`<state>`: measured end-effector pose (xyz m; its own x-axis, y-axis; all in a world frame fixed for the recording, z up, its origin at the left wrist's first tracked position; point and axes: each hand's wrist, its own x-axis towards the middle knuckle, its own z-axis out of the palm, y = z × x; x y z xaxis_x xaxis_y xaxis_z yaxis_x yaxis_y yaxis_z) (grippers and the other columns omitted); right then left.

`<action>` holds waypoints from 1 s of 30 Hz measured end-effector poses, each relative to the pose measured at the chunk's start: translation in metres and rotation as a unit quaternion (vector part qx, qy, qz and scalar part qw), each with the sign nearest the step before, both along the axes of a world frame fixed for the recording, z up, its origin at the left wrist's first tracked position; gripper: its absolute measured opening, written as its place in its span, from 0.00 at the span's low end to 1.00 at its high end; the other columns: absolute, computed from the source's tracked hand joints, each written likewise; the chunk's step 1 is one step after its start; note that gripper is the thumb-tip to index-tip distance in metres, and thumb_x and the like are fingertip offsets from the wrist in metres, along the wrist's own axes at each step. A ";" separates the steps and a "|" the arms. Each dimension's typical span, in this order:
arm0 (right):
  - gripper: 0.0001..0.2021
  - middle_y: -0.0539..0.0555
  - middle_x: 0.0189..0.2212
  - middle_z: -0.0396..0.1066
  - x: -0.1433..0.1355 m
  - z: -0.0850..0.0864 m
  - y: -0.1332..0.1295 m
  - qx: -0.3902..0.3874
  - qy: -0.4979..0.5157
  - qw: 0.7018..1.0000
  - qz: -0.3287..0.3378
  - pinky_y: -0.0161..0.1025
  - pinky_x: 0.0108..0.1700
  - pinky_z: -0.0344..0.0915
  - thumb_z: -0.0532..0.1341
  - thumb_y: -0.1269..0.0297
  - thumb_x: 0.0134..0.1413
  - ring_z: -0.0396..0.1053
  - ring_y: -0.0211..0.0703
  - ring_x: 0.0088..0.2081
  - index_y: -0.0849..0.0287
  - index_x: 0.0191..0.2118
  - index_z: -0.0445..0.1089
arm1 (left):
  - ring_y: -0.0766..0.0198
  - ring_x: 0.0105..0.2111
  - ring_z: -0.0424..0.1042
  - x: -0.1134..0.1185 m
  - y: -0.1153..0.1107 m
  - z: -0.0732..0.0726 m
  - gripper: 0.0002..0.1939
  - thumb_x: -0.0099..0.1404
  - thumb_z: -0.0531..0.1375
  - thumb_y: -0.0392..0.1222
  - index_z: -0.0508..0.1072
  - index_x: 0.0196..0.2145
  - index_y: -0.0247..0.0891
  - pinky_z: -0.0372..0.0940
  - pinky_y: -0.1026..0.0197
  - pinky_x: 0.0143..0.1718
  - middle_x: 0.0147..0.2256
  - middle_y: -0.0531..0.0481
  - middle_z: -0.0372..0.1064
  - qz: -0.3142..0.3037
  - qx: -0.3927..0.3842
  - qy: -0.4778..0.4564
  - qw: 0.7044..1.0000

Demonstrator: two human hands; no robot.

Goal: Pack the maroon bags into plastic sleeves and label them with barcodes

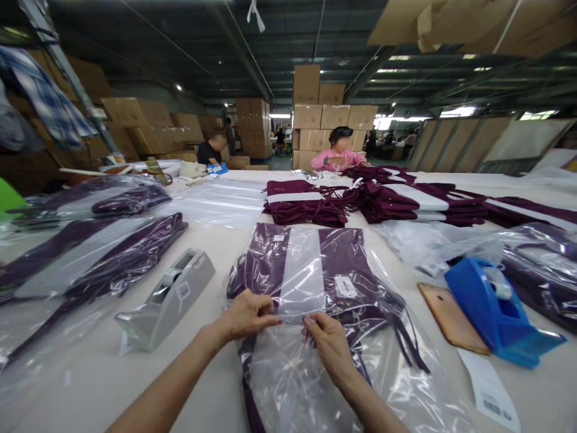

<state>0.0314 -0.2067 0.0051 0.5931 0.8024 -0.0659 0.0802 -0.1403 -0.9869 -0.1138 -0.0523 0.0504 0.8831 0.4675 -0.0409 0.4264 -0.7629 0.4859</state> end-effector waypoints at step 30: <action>0.08 0.53 0.26 0.73 0.058 0.036 -0.020 -0.166 -0.364 0.910 -0.108 0.38 0.32 0.56 0.57 0.61 0.56 0.70 0.45 0.30 0.57 0.29 0.69 | 0.55 0.50 0.66 0.036 -0.059 -0.063 0.18 0.68 0.52 0.42 0.64 0.54 0.35 0.60 0.54 0.48 0.50 0.43 0.69 -0.087 0.354 -0.101 0.926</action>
<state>0.0895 -0.2270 0.0415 0.7178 0.6699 0.1897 0.6314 -0.5116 -0.5828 -0.0773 -0.1114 -0.0121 0.9036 0.1647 0.3955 0.2231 -0.9690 -0.1060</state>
